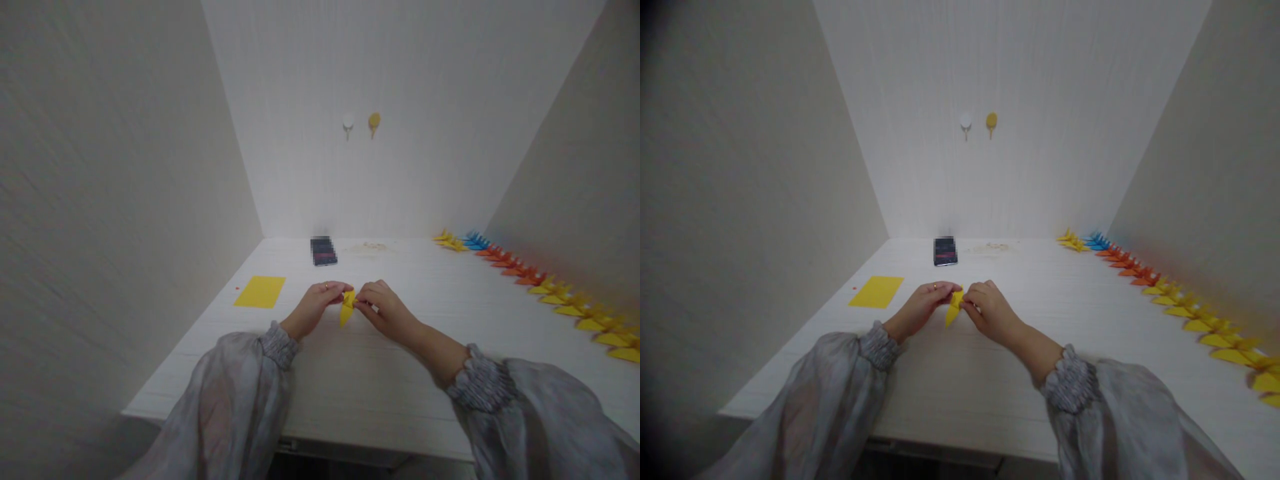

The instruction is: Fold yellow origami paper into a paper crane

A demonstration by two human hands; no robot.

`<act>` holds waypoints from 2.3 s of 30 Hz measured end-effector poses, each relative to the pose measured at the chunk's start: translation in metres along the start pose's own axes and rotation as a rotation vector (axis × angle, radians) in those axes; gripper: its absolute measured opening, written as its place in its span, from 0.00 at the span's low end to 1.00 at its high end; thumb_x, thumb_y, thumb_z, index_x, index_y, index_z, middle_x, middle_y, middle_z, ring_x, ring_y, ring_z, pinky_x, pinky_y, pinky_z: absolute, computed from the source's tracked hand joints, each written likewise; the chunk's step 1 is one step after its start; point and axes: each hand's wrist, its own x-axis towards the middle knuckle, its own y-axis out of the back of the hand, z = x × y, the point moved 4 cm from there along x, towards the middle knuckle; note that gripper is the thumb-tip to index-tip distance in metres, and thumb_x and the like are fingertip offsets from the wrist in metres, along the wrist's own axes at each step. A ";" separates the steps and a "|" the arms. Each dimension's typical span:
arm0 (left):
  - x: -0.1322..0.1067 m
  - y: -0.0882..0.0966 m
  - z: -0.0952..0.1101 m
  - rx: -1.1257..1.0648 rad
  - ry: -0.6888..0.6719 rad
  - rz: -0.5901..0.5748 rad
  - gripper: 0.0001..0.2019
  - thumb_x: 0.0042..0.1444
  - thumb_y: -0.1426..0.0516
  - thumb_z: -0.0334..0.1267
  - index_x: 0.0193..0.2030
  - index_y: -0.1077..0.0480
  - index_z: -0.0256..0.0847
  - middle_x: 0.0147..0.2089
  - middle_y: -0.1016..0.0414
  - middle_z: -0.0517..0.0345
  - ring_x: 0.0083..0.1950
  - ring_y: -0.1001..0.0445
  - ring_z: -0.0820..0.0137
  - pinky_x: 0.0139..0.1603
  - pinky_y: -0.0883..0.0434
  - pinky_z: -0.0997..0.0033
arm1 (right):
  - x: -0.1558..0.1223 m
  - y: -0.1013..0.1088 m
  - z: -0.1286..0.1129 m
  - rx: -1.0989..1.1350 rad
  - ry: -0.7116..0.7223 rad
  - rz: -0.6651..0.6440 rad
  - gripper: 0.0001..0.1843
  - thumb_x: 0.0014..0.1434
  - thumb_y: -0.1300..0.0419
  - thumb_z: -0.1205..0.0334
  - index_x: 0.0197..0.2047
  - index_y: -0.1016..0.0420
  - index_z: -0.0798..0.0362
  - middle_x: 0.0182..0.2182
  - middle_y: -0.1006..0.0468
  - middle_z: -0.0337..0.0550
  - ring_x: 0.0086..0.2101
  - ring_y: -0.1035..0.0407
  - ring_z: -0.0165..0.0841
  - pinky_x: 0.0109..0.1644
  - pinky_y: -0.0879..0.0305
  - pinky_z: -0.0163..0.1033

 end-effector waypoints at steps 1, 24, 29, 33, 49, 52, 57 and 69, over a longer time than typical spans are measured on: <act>0.000 0.000 0.000 0.007 0.002 -0.010 0.14 0.48 0.46 0.44 0.37 0.29 0.35 0.39 0.28 0.52 0.41 0.32 0.71 0.48 0.39 0.68 | 0.000 0.000 0.000 0.015 -0.002 -0.007 0.06 0.56 0.50 0.65 0.29 0.34 0.55 0.25 0.30 0.42 0.29 0.38 0.30 0.36 0.45 0.38; 0.013 -0.007 -0.009 0.269 0.068 0.043 0.18 0.45 0.44 0.45 0.40 0.33 0.36 0.29 0.33 0.58 0.30 0.33 0.74 0.35 0.36 0.73 | -0.095 0.130 0.205 -0.677 -1.214 0.178 0.19 0.56 0.55 0.60 0.39 0.28 0.61 0.34 0.26 0.57 0.34 0.33 0.40 0.32 0.43 0.39; 0.022 -0.010 -0.017 0.364 0.101 0.037 0.18 0.44 0.45 0.47 0.40 0.33 0.37 0.26 0.33 0.60 0.28 0.33 0.74 0.31 0.37 0.75 | -0.108 0.140 0.239 -0.653 -1.255 0.180 0.17 0.55 0.53 0.62 0.39 0.27 0.64 0.33 0.26 0.60 0.32 0.32 0.39 0.29 0.44 0.37; 0.026 -0.013 -0.018 0.363 0.119 0.048 0.18 0.44 0.44 0.46 0.40 0.33 0.38 0.22 0.34 0.62 0.26 0.35 0.75 0.28 0.40 0.76 | -0.106 0.141 0.256 -0.644 -1.216 0.178 0.19 0.56 0.54 0.62 0.38 0.28 0.68 0.30 0.27 0.62 0.30 0.33 0.37 0.27 0.46 0.37; 0.033 -0.016 -0.022 0.395 0.170 0.020 0.18 0.45 0.45 0.47 0.41 0.35 0.38 0.24 0.36 0.63 0.25 0.38 0.76 0.27 0.43 0.77 | -0.102 0.136 0.285 -0.626 -1.216 0.147 0.20 0.56 0.53 0.61 0.39 0.28 0.68 0.33 0.27 0.65 0.34 0.32 0.39 0.30 0.44 0.37; 0.033 -0.016 -0.022 0.405 0.174 0.020 0.19 0.45 0.45 0.46 0.41 0.35 0.37 0.23 0.37 0.64 0.25 0.39 0.76 0.26 0.44 0.77 | -0.102 0.134 0.291 -0.634 -1.277 0.142 0.18 0.55 0.52 0.63 0.39 0.28 0.69 0.34 0.28 0.66 0.36 0.32 0.41 0.34 0.42 0.38; 0.033 -0.016 -0.022 0.411 0.168 0.003 0.19 0.46 0.46 0.47 0.42 0.35 0.37 0.23 0.36 0.64 0.24 0.39 0.78 0.26 0.44 0.77 | -0.102 0.131 0.297 -0.638 -1.356 0.142 0.17 0.55 0.51 0.63 0.39 0.27 0.66 0.36 0.27 0.65 0.39 0.33 0.42 0.38 0.40 0.38; 0.034 -0.010 -0.029 0.396 0.156 0.016 0.19 0.45 0.45 0.46 0.42 0.35 0.38 0.23 0.37 0.64 0.26 0.38 0.77 0.28 0.42 0.78 | -0.106 0.130 0.301 -0.653 -1.370 0.191 0.15 0.52 0.50 0.63 0.38 0.27 0.62 0.36 0.26 0.58 0.39 0.32 0.42 0.38 0.37 0.42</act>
